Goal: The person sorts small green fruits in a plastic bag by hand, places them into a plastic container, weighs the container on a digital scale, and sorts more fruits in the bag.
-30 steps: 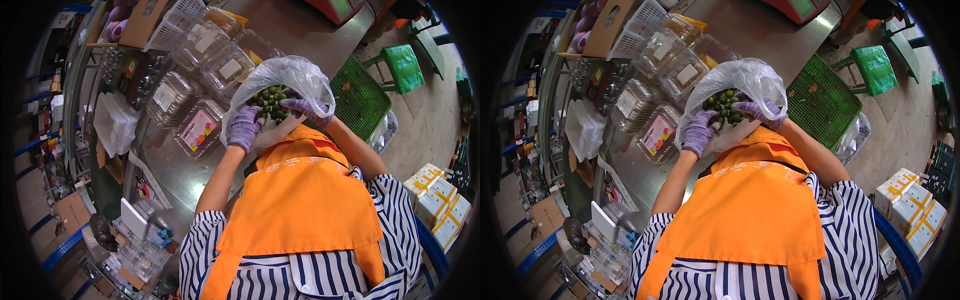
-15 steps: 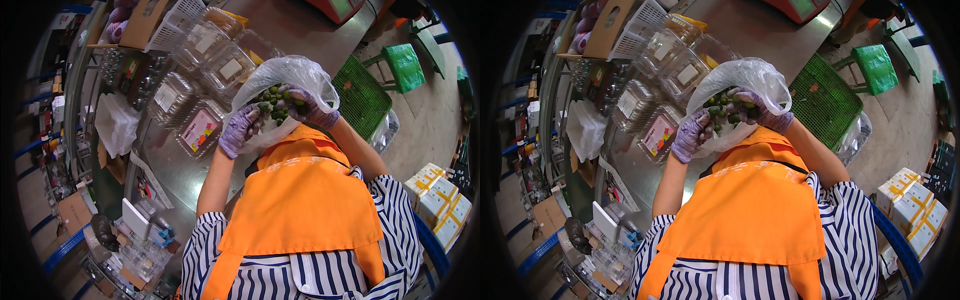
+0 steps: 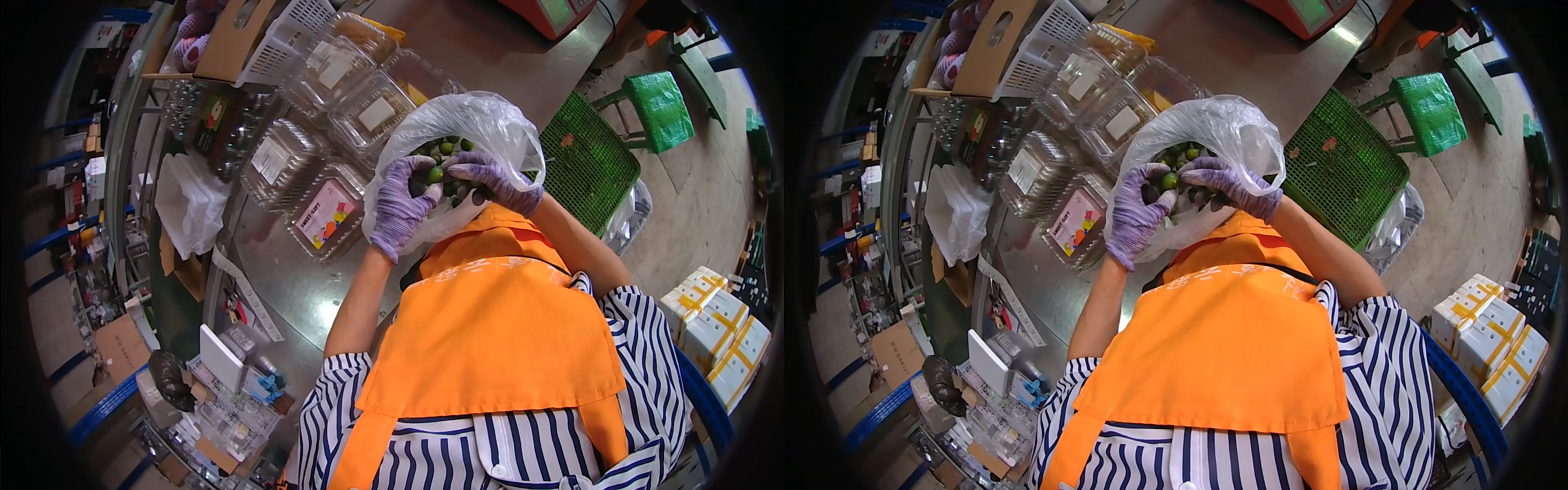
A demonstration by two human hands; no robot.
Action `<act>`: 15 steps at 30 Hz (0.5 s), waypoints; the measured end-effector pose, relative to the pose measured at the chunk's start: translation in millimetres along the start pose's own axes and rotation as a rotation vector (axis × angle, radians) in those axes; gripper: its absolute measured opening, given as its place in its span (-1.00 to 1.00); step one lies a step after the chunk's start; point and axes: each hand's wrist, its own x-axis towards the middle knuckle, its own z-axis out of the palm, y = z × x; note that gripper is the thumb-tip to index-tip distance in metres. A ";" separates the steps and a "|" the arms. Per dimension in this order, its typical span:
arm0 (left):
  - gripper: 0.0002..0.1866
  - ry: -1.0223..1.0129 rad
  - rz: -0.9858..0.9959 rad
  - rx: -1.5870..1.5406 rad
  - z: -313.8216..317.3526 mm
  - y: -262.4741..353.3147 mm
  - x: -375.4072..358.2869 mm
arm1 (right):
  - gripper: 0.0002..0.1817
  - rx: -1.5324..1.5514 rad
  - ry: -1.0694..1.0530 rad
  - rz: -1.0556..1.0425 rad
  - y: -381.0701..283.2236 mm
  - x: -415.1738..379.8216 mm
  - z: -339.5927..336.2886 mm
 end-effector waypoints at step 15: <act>-0.69 -0.192 0.037 0.524 6.9 -42.8 -1.6 | -0.49 -0.700 0.104 0.070 24.7 11.1 -34.0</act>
